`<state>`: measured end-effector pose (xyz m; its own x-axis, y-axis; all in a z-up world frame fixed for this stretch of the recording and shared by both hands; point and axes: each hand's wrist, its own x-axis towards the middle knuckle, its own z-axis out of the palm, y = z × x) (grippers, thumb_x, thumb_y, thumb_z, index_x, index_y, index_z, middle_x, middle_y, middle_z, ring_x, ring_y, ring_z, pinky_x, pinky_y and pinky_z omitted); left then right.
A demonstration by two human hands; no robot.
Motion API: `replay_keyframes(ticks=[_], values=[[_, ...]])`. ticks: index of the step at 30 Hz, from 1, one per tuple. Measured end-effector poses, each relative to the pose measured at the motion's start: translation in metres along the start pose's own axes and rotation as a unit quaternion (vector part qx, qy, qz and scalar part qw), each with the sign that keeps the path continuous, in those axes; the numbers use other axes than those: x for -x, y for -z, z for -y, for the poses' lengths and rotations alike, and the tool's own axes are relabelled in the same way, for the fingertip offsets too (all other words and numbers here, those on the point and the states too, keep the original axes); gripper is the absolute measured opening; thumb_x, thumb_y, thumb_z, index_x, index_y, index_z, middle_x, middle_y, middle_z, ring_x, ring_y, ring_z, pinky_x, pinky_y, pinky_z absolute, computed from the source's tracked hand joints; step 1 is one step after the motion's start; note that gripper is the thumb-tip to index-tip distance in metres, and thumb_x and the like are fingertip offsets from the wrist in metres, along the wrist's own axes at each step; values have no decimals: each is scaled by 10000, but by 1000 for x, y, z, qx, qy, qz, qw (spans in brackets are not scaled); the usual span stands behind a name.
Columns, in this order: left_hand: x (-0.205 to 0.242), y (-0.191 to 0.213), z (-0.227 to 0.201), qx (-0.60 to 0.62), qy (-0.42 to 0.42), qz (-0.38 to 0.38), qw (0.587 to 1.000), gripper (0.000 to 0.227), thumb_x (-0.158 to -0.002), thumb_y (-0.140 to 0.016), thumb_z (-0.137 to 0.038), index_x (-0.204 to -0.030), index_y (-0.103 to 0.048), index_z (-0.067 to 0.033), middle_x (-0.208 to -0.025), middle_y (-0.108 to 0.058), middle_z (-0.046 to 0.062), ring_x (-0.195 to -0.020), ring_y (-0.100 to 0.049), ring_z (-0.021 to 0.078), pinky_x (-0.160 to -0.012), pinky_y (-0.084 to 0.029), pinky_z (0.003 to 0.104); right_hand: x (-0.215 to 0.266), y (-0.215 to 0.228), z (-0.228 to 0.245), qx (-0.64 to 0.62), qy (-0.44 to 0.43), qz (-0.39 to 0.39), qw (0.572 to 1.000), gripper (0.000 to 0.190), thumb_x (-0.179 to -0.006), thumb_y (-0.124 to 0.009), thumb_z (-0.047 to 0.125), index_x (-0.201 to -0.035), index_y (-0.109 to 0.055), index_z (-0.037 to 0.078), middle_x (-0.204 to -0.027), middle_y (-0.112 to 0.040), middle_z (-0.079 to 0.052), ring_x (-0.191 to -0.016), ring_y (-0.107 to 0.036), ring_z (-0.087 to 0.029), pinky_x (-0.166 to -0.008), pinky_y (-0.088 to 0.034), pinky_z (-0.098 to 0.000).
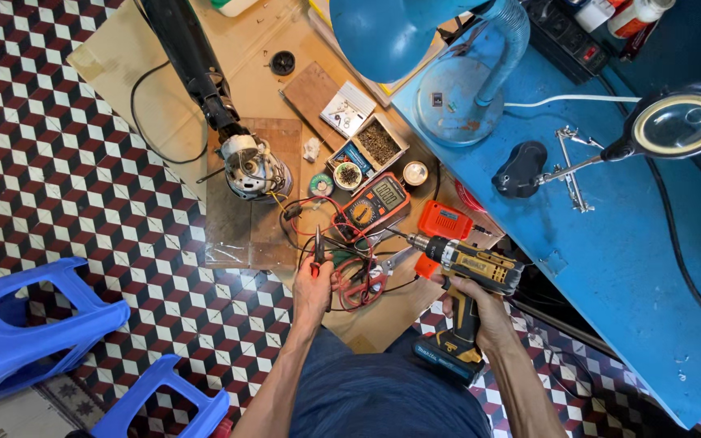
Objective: The person disassembles a small electric motor attached to a long black tube, using a cordless drill, pliers, and a screwdriver. They remove screws, separate the motor housing, and inspect the internal components including the rotor and stator.
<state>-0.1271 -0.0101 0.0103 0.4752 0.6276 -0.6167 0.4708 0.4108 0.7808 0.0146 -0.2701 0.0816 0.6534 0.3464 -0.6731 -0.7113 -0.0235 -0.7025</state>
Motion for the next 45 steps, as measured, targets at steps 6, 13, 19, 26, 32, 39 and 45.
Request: replay_keyframes(ticks=[6,13,19,26,32,39,45], values=[[10,17,0,-45,-12,-28,999,313,-926,-629,-179,-1198,-592,-30,-817,-712,77,-687,-689,147,-618,-539,277,-30,-7,-15,-23,-64,85,994,391,-867,-695,203,-1166,-678,-49,-980,-766,-187,-558,-652,-166,-499,-551,-270],[29,15,8,-26,-56,-10,998,306,-930,-682,-204,-1170,-632,-20,-812,-695,86,-700,-648,124,-615,-509,275,-16,-35,17,-32,-48,115,992,412,-851,-701,203,-1191,-658,-24,-1026,-773,-145,-569,-649,-146,-477,-530,-266],[39,-13,-11,-107,-41,37,993,322,-920,-687,-276,-1130,-650,-35,-774,-711,42,-687,-663,106,-593,-520,272,48,28,26,-81,16,44,996,460,-862,-688,211,-1191,-675,-110,-956,-748,-206,-549,-639,-157,-435,-518,-270],[49,-52,-25,-156,-84,135,975,242,-933,-701,-255,-1084,-680,-67,-733,-692,25,-644,-608,89,-557,-480,245,98,126,3,-294,217,-113,924,392,-856,-622,128,-1220,-593,-14,-1031,-728,-233,-541,-629,-167,-459,-537,-259],[43,-74,1,-85,-107,163,977,212,-956,-680,-233,-1060,-686,-48,-769,-716,32,-662,-665,95,-592,-550,247,28,199,15,-249,206,-176,930,358,-918,-615,157,-1263,-550,88,-1148,-699,-215,-675,-601,-162,-612,-536,-293],[63,-78,-37,27,-69,157,985,209,-988,-639,-237,-1074,-632,-47,-902,-721,51,-802,-677,85,-701,-553,233,-79,289,94,-130,154,-89,976,368,-1075,-559,205,-1359,-510,-23,-1311,-657,-241,-919,-624,-185,-842,-541,-312],[89,-51,-80,42,-36,91,994,271,-939,-670,-353,-1004,-660,-90,-778,-699,7,-656,-639,49,-554,-501,228,14,150,76,177,365,-414,815,218,-1081,-634,114,-1246,-633,-29,-1158,-701,-159,-993,-668,-168,-907,-547,-286]])
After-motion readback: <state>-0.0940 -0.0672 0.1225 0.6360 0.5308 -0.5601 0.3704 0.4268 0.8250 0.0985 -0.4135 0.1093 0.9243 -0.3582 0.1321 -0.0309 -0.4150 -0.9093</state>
